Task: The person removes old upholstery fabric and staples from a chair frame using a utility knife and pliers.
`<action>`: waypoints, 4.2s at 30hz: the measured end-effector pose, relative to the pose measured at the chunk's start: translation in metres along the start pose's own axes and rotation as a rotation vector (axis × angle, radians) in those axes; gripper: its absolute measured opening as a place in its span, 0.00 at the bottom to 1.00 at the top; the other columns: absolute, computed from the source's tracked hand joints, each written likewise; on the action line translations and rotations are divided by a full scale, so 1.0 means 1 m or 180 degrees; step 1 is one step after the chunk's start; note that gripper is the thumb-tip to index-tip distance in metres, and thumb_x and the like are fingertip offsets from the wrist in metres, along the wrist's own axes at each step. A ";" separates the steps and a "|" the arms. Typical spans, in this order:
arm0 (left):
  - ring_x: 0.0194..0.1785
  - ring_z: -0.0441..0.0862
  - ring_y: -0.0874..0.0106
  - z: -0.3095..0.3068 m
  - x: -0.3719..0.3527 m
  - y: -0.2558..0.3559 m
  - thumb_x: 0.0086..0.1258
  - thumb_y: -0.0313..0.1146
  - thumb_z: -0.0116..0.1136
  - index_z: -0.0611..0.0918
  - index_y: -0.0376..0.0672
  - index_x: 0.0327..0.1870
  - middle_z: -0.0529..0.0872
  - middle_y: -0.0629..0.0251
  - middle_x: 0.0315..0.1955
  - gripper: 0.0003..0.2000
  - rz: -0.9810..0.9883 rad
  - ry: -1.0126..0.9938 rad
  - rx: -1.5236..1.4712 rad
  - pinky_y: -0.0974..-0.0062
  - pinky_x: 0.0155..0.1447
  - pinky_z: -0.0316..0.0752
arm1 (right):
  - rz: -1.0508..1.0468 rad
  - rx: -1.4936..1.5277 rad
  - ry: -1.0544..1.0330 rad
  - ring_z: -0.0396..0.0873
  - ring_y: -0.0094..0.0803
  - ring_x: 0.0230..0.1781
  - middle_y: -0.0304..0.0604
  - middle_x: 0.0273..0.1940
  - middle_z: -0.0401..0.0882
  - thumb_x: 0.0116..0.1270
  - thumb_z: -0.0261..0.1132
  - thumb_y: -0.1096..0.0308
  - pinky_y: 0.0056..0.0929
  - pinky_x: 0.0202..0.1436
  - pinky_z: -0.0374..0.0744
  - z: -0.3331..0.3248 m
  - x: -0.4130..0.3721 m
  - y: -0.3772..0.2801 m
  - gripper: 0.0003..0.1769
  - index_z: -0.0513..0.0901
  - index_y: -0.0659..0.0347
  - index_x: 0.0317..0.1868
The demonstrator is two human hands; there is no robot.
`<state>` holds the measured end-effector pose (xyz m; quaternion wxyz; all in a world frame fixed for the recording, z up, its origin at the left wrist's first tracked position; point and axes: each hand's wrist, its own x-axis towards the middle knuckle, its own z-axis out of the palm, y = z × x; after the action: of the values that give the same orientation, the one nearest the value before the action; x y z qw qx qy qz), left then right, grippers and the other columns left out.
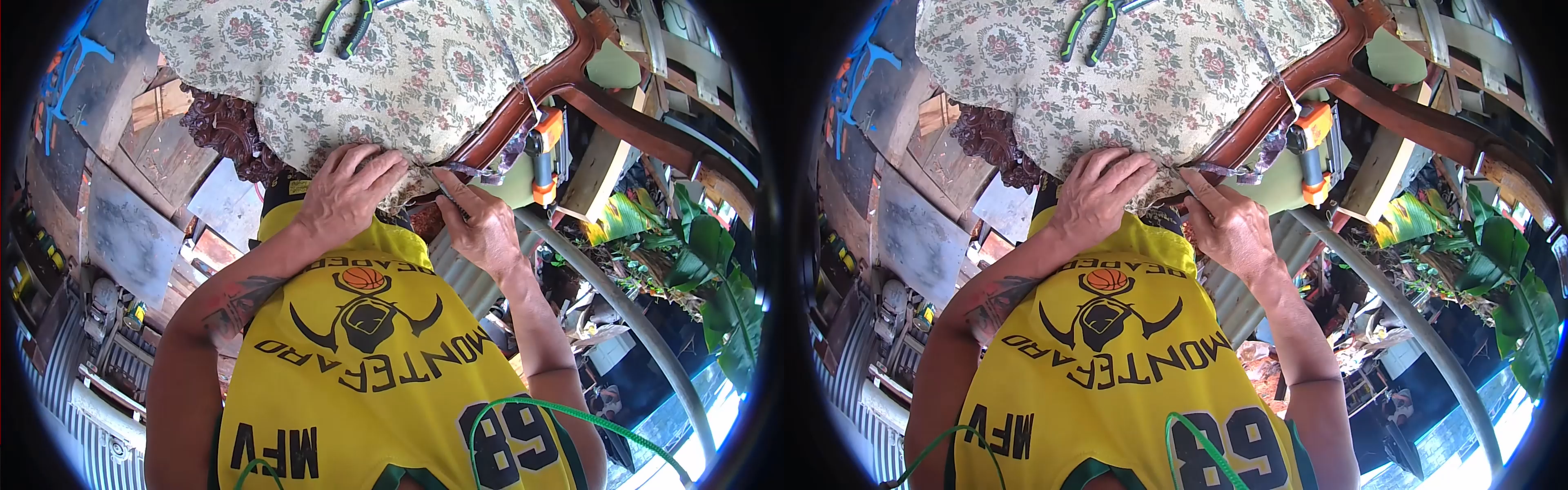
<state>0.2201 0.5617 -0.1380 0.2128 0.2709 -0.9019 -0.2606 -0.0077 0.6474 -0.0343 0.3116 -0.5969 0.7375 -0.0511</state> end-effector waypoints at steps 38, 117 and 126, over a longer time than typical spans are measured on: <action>0.67 0.79 0.60 -0.006 -0.003 -0.011 0.63 0.22 0.62 0.86 0.45 0.68 0.84 0.65 0.64 0.28 0.0154 0.0043 -0.0054 0.57 0.70 0.76 | 0.0116 -0.0422 -0.0308 0.90 0.55 0.41 0.52 0.37 0.89 0.76 0.68 0.65 0.52 0.47 0.88 -0.029 -0.009 -0.021 0.24 0.84 0.45 0.71; 0.64 0.75 0.61 -0.014 -0.004 -0.010 0.71 0.25 0.57 0.74 0.43 0.80 0.75 0.65 0.73 0.33 -0.0308 -0.0498 0.0697 0.59 0.67 0.77 | -0.0277 -0.0108 0.0027 0.90 0.54 0.40 0.50 0.38 0.90 0.75 0.70 0.63 0.53 0.46 0.87 0.003 0.035 -0.017 0.22 0.86 0.48 0.68; 0.63 0.76 0.61 -0.014 -0.005 -0.012 0.70 0.27 0.59 0.74 0.45 0.80 0.75 0.66 0.74 0.33 -0.0298 -0.0465 0.0701 0.60 0.66 0.78 | -0.0318 -0.0011 0.0031 0.90 0.53 0.39 0.50 0.36 0.90 0.75 0.70 0.63 0.52 0.45 0.87 0.001 0.036 -0.018 0.22 0.86 0.48 0.69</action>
<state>0.2356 0.5508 -0.1358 0.1031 0.3147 -0.9245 -0.1888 0.0045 0.6096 -0.0417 0.3041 -0.6332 0.7084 -0.0682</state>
